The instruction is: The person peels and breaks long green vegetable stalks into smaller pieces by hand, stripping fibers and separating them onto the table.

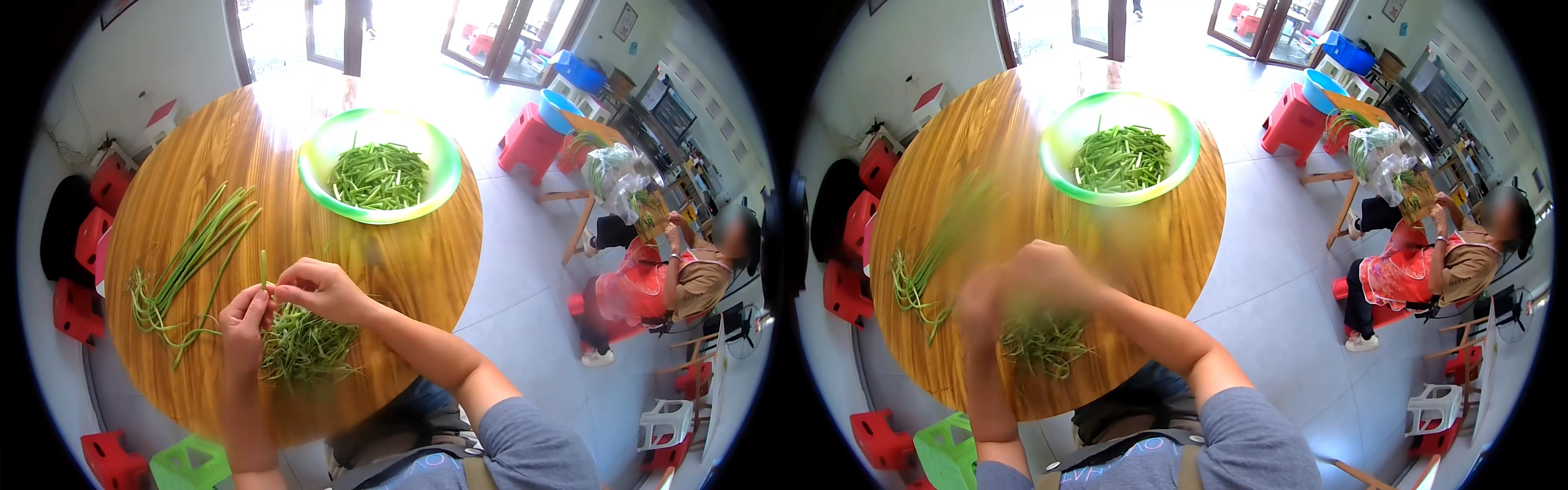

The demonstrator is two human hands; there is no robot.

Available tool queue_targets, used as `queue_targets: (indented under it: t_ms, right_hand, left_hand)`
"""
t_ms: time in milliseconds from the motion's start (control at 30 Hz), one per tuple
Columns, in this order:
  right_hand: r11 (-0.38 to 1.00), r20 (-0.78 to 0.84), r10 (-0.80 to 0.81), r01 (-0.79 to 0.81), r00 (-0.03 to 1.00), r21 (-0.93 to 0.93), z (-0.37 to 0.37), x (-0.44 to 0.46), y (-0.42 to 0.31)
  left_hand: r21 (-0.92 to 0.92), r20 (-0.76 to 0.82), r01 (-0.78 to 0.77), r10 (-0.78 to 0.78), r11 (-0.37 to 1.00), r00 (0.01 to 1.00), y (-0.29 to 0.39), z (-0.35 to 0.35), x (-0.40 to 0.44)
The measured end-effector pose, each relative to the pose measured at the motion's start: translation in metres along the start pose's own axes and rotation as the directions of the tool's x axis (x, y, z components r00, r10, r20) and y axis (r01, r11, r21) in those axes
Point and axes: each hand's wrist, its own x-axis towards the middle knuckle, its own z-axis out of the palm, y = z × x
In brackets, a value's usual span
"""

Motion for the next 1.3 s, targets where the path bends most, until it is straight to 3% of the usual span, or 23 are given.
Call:
queue_targets:
  t_ms: [33, 133, 167, 267, 367, 433, 467, 567, 700, 833, 933, 1000, 1033, 1067, 1100, 1133, 1167, 1233, 1300]
  right_hand:
    - [0.923, -0.078, 0.227, -0.190, 0.971, 0.334, 0.011, -0.002, 0.010]
    - [0.742, -0.051, 0.356, -0.249, 0.933, 0.623, 0.008, 0.001, 0.003]
    - [0.714, -0.005, 0.402, -0.311, 0.915, 0.627, 0.002, 0.001, -0.004]
    - [0.737, -0.007, 0.354, -0.274, 0.935, 0.618, 0.002, -0.002, 0.006]
    - [0.820, -0.029, 0.301, -0.243, 0.953, 0.518, 0.001, -0.002, 0.007]
    - [0.973, -0.166, -0.011, 0.048, 0.986, 0.225, 0.002, -0.002, 0.015]
    - [0.979, -0.195, -0.179, 0.194, 0.964, 0.057, 0.003, -0.002, 0.017]
    - [0.885, -0.208, -0.454, 0.412, 0.866, -0.216, 0.014, -0.005, 0.017]
    - [0.824, -0.167, -0.533, 0.464, 0.830, -0.325, 0.017, -0.004, 0.014]
    - [0.844, -0.214, -0.475, 0.373, 0.854, -0.386, 0.012, -0.002, 0.007]
    - [0.843, -0.217, -0.436, 0.312, 0.873, -0.439, 0.001, 0.000, 0.012]
    - [0.950, -0.143, -0.228, 0.188, 0.963, -0.250, -0.004, 0.000, 0.021]
    - [0.940, -0.087, -0.246, 0.215, 0.965, -0.267, -0.009, 0.002, 0.018]
    - [0.930, -0.025, -0.262, 0.246, 0.965, -0.274, -0.014, 0.003, 0.016]
    - [0.963, -0.075, -0.180, 0.160, 0.981, -0.216, -0.013, 0.003, 0.020]
    - [0.937, -0.164, -0.251, 0.197, 0.954, -0.289, -0.016, 0.007, 0.010]
    - [0.933, -0.284, -0.314, 0.238, 0.906, -0.272, -0.020, 0.007, 0.022]
    - [0.995, -0.533, 0.100, -0.089, 0.840, 0.046, -0.027, 0.004, 0.027]
    - [0.993, -0.682, 0.113, -0.067, 0.722, 0.094, -0.031, 0.012, 0.021]
  left_hand:
    - [0.018, 0.011, 0.006, -0.006, 1.000, 1.000, 0.004, 0.001, -0.002]
    - [0.112, 0.046, -0.028, 0.023, 0.993, 0.999, 0.003, 0.004, -0.004]
    - [0.110, 0.053, -0.005, 0.000, 0.994, 0.999, 0.007, 0.009, -0.008]
    - [-0.006, 0.081, 0.076, -0.076, 0.997, 0.994, 0.005, 0.015, -0.009]
    - [-0.009, 0.102, 0.090, -0.088, 0.996, 0.991, -0.002, 0.012, -0.008]
    - [0.029, 0.082, 0.072, -0.074, 0.997, 0.994, -0.004, 0.013, -0.007]
    - [0.015, 0.060, 0.092, -0.092, 0.996, 0.994, -0.007, 0.013, -0.007]
    - [-0.024, -0.010, 0.144, -0.144, 0.989, 0.990, -0.018, 0.014, -0.004]
    - [-0.049, -0.058, 0.168, -0.171, 0.985, 0.984, -0.030, 0.014, -0.003]
    - [-0.091, 0.018, 0.189, -0.188, 0.978, 0.982, -0.039, 0.007, 0.002]
    - [-0.242, 0.033, 0.148, -0.144, 0.959, 0.989, -0.028, 0.001, 0.002]
    - [-0.365, 0.041, 0.104, -0.096, 0.925, 0.995, -0.016, -0.004, 0.003]
    - [-0.335, 0.005, 0.052, -0.054, 0.941, 0.999, -0.011, 0.000, 0.004]
    - [-0.262, 0.025, 0.104, -0.101, 0.960, 0.995, -0.005, 0.001, 0.004]
    - [-0.184, 0.044, 0.153, -0.147, 0.971, 0.988, 0.000, 0.001, 0.003]
    - [-0.105, 0.064, 0.200, -0.194, 0.974, 0.979, 0.007, 0.002, 0.002]
    - [-0.040, 0.073, 0.346, -0.342, 0.938, 0.937, 0.019, 0.006, 0.001]
    - [-0.165, 0.185, 0.385, -0.354, 0.908, 0.917, 0.000, 0.004, 0.001]
    - [-0.239, 0.268, 0.410, -0.346, 0.880, 0.899, -0.011, 0.003, 0.000]
